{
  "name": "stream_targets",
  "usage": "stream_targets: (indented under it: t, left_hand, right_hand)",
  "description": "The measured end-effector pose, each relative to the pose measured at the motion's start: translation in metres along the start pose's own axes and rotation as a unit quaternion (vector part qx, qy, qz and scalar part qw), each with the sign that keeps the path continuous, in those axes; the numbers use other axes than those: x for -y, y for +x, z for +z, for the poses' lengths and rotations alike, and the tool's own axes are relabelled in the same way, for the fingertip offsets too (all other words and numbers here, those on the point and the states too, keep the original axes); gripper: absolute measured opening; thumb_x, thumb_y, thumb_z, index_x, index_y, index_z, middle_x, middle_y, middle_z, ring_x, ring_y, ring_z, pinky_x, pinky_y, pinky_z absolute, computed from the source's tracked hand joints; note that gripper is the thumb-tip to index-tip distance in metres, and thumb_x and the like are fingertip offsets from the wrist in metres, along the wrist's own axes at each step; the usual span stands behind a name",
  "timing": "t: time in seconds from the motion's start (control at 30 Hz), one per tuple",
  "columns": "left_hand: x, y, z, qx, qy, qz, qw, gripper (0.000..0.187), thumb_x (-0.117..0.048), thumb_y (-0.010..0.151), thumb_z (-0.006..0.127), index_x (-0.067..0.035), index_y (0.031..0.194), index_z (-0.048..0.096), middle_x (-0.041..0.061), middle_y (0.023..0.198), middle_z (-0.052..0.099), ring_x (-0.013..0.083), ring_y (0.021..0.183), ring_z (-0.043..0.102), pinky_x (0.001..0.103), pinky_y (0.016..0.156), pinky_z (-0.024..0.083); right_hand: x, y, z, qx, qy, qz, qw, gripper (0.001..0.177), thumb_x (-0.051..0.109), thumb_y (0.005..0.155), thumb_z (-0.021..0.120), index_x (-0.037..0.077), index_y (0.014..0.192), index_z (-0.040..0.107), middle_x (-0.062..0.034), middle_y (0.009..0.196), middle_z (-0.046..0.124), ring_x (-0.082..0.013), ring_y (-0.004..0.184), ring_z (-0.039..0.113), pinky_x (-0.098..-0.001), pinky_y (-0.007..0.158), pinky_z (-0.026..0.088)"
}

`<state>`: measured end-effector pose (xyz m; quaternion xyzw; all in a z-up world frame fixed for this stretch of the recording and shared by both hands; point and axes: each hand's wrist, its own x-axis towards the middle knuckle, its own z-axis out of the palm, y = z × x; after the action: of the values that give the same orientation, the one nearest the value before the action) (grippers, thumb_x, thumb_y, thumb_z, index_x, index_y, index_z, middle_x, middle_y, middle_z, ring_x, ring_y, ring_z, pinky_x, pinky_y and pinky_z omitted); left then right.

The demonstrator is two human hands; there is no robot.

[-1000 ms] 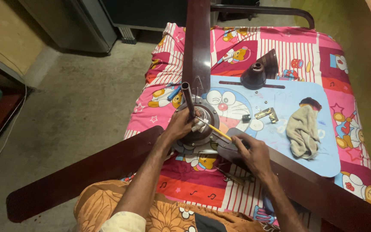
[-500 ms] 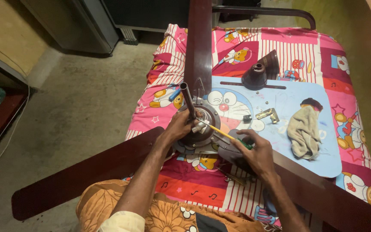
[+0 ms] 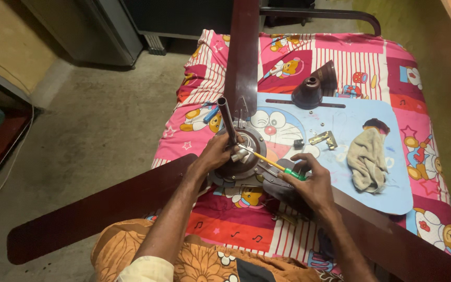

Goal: The person disassembles the central hub of a ceiling fan placed on a bed, removes a blade, and uses a screwdriver to adjust internal components. The person then reattaches the blade and continues to tighten parts of the hub.

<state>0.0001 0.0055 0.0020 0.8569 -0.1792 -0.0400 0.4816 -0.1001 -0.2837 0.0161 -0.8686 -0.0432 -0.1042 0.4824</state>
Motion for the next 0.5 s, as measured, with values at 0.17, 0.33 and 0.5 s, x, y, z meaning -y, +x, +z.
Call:
stream_targets:
  t: [0.17, 0.33, 0.5]
  left_hand:
    - [0.0019, 0.0009, -0.0002, 0.001, -0.001, 0.016, 1.000, 0.026, -0.004, 0.089, 0.073, -0.007, 0.114, 0.064, 0.008, 0.112, 0.074, 0.0233, 0.112, 0.071, 0.038, 0.093, 0.057]
    - [0.0025, 0.0010, -0.0019, 0.006, -0.010, 0.014, 1.000, 0.026, -0.004, 0.089, 0.073, -0.007, 0.113, 0.064, 0.008, 0.112, 0.074, 0.0223, 0.113, 0.072, 0.038, 0.094, 0.057]
    - [0.0001, 0.0015, -0.0027, 0.007, -0.009, 0.001, 1.000, 0.027, -0.006, 0.088, 0.074, -0.007, 0.114, 0.063, 0.007, 0.111, 0.074, 0.0213, 0.111, 0.072, 0.037, 0.092, 0.057]
  right_hand:
    - [0.0001, 0.0010, 0.0039, 0.074, -0.018, 0.114, 0.991, 0.037, 0.035, 0.090, 0.076, 0.016, 0.121, 0.074, -0.0112, 0.082, 0.079, -0.0176, 0.068, 0.075, -0.0329, 0.059, 0.055]
    - [0.0034, -0.0012, 0.0026, 0.038, -0.033, 0.083, 0.995, 0.042, 0.037, 0.084, 0.077, 0.015, 0.120, 0.075, -0.0091, 0.080, 0.078, -0.0189, 0.065, 0.071, -0.0345, 0.056, 0.052]
    - [0.0065, -0.0011, 0.0008, 0.009, -0.006, -0.018, 1.000, 0.049, 0.033, 0.074, 0.085, 0.008, 0.113, 0.072, -0.0100, 0.073, 0.072, -0.0170, 0.063, 0.068, -0.0324, 0.049, 0.053]
